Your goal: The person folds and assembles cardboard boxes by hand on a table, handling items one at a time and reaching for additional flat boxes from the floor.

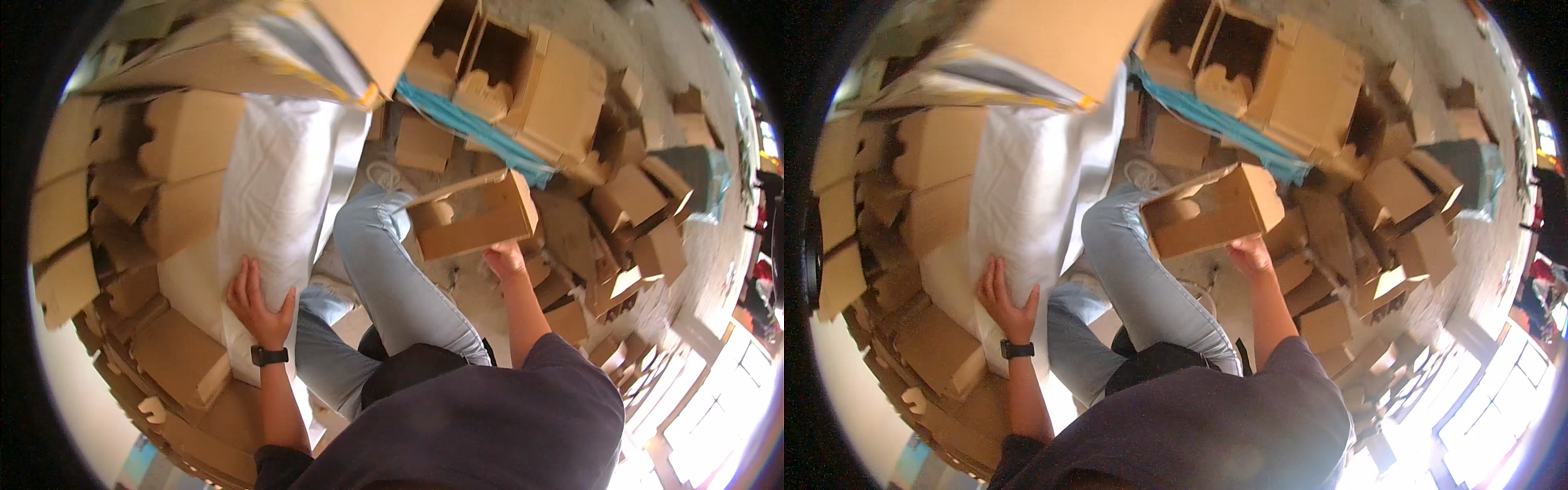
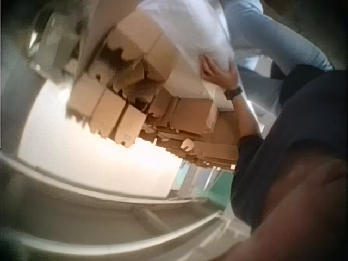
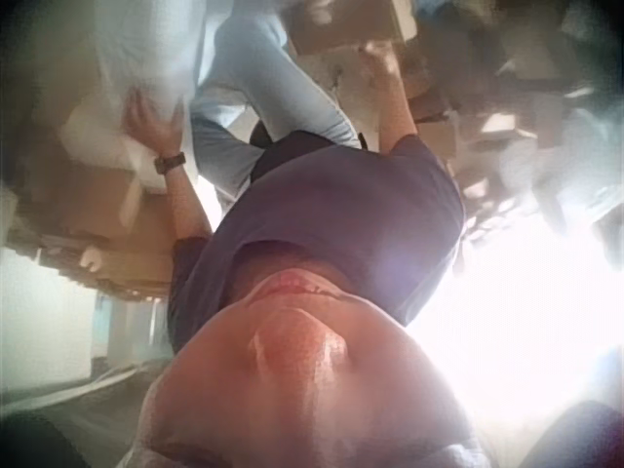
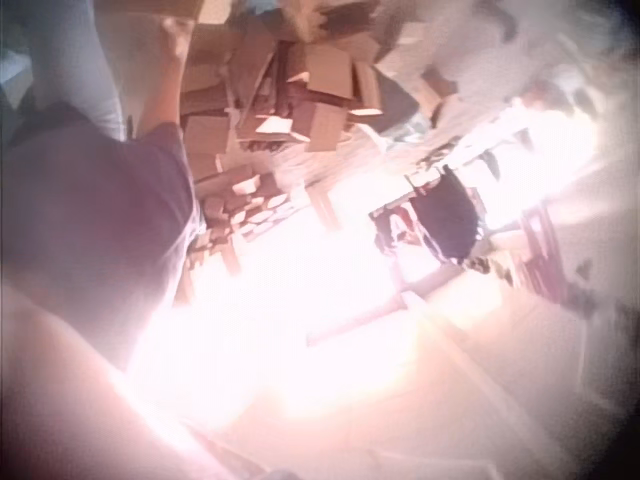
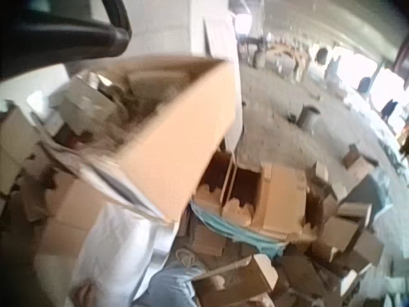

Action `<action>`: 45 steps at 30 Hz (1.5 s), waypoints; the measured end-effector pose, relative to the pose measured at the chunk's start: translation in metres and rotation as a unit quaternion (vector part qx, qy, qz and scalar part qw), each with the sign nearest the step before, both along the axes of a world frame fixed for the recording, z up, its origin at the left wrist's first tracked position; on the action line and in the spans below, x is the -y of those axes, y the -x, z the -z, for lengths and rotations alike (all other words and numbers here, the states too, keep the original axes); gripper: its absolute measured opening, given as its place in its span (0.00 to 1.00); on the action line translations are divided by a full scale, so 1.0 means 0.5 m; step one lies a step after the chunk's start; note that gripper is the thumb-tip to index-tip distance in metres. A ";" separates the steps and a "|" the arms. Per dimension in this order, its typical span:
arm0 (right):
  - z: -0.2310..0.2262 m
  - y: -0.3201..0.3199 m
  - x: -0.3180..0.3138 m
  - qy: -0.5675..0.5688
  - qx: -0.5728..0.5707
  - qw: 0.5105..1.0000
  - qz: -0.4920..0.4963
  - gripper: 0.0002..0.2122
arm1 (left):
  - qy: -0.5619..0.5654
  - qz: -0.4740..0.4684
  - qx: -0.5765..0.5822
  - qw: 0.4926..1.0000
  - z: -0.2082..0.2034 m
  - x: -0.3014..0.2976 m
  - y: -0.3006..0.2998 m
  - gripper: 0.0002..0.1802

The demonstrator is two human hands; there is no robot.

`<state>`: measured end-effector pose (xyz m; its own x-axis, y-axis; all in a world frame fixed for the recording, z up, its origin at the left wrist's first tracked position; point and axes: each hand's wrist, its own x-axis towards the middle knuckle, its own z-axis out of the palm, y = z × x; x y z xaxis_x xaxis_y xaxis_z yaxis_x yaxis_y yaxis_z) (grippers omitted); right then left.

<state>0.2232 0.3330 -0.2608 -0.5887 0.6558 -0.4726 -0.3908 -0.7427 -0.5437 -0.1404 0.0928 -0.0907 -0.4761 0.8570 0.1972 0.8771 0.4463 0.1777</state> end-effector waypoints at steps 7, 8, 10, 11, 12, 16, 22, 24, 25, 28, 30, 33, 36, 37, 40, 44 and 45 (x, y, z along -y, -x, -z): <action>-0.252 0.107 -0.076 -0.185 -0.070 0.974 -0.112 0.33 | -0.039 -0.007 0.039 0.998 -0.032 -0.003 -0.002 0.38; -0.288 0.129 -0.077 -0.230 -0.063 0.963 -0.124 0.34 | -0.055 -0.009 0.052 0.997 -0.035 0.005 -0.007 0.38; -0.374 0.188 -0.067 -0.365 0.002 0.919 -0.150 0.36 | -0.103 -0.012 0.060 0.993 -0.015 0.018 0.004 0.36; -0.428 0.220 -0.050 -0.435 0.059 0.883 -0.166 0.31 | -0.152 -0.028 0.110 0.982 -0.013 0.033 0.006 0.32; -0.463 0.241 -0.032 -0.471 0.041 0.863 -0.179 0.27 | -0.236 -0.052 0.243 0.940 -0.012 0.046 0.001 0.32; -0.546 0.260 0.068 -0.562 -0.021 0.785 -0.259 0.11 | -0.470 -0.032 0.438 0.766 -0.022 0.115 -0.102 0.36; -0.590 0.294 0.256 -0.730 -0.050 0.641 -0.232 0.11 | -0.590 -0.055 0.499 0.632 -0.086 0.229 -0.256 0.35; -0.607 0.305 0.300 -0.797 -0.072 0.573 -0.178 0.11 | -0.619 -0.071 0.532 0.574 -0.081 0.262 -0.267 0.31; -0.612 0.308 0.318 -0.814 -0.113 0.544 -0.171 0.12 | -0.630 -0.075 0.506 0.585 -0.075 0.277 -0.277 0.30; -0.628 0.316 0.362 -0.855 -0.215 0.449 -0.142 0.13 | -0.652 -0.121 0.480 0.574 -0.048 0.315 -0.289 0.26; -0.633 0.330 0.376 -0.859 -0.232 0.428 -0.156 0.14 | -0.664 -0.133 0.452 0.580 -0.035 0.327 -0.295 0.26; -0.649 0.354 0.396 -0.870 -0.238 0.403 -0.157 0.14 | -0.703 -0.110 0.433 0.553 -0.027 0.332 -0.289 0.22; -0.667 0.390 0.392 -0.877 -0.241 0.398 -0.121 0.13 | -0.752 -0.072 0.444 0.481 0.000 0.336 -0.266 0.18; -0.672 0.400 0.384 -0.879 -0.241 0.399 -0.104 0.12 | -0.750 -0.113 0.438 0.483 -0.001 0.332 -0.264 0.17; -0.674 0.409 0.333 -0.837 -0.097 0.539 -0.026 0.15 | -0.748 -0.189 0.426 0.473 -0.009 0.322 -0.255 0.14; -0.709 0.468 0.289 -0.508 -0.182 0.835 -0.104 0.16 | -0.761 -0.156 0.423 0.466 0.040 0.336 -0.247 0.16; -0.732 0.473 0.269 -0.389 -0.248 0.872 -0.165 0.18 | -0.761 -0.179 0.427 0.455 0.034 0.332 -0.248 0.16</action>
